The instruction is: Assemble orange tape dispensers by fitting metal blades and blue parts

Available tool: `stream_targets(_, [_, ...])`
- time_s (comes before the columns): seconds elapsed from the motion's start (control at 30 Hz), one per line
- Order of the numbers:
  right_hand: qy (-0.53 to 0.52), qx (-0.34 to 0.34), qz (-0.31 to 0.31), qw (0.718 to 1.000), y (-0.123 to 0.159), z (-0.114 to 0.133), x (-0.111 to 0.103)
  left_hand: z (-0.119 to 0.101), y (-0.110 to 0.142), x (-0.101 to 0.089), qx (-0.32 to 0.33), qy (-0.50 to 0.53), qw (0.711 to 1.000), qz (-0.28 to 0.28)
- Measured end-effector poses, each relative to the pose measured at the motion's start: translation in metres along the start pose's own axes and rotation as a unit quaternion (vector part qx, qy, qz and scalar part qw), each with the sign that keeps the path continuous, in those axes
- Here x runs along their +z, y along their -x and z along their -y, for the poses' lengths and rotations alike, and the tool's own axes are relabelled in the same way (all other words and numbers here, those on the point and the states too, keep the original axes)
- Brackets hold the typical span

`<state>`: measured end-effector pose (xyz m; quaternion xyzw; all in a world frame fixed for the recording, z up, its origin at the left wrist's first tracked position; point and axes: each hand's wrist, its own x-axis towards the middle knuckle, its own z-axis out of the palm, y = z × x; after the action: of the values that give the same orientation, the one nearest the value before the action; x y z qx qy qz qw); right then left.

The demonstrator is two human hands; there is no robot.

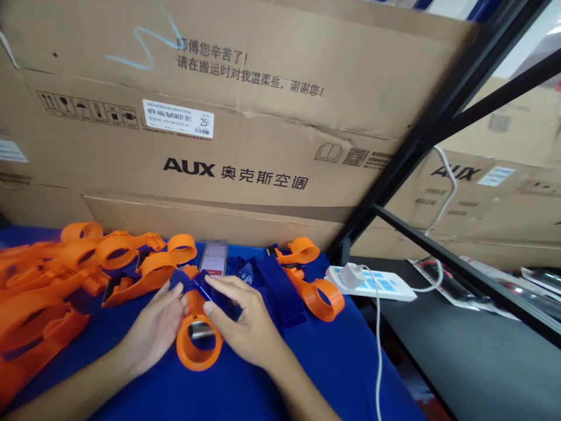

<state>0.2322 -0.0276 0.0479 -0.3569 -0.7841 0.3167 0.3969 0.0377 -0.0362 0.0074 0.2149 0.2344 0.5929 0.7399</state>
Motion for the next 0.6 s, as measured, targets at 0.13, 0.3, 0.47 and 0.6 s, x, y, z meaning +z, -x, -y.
stream_targets(0.13, [-0.008,-0.010,0.005,1.000,-0.001,-0.001,-0.001,0.001,-0.002,-0.001,0.011,-0.003,1.000,-0.008])
stream_targets(0.3, [-0.001,0.002,0.010,1.000,-0.001,-0.003,0.001,0.001,-0.003,-0.002,0.012,-0.013,1.000,0.003])
stream_targets(0.47, [-0.036,0.063,0.021,0.997,0.002,0.001,0.005,0.001,-0.005,-0.005,0.008,-0.026,1.000,0.011])
stream_targets(0.6, [-0.072,0.049,0.062,0.994,0.002,0.006,0.002,0.001,-0.003,-0.015,0.026,-0.024,0.999,0.039])
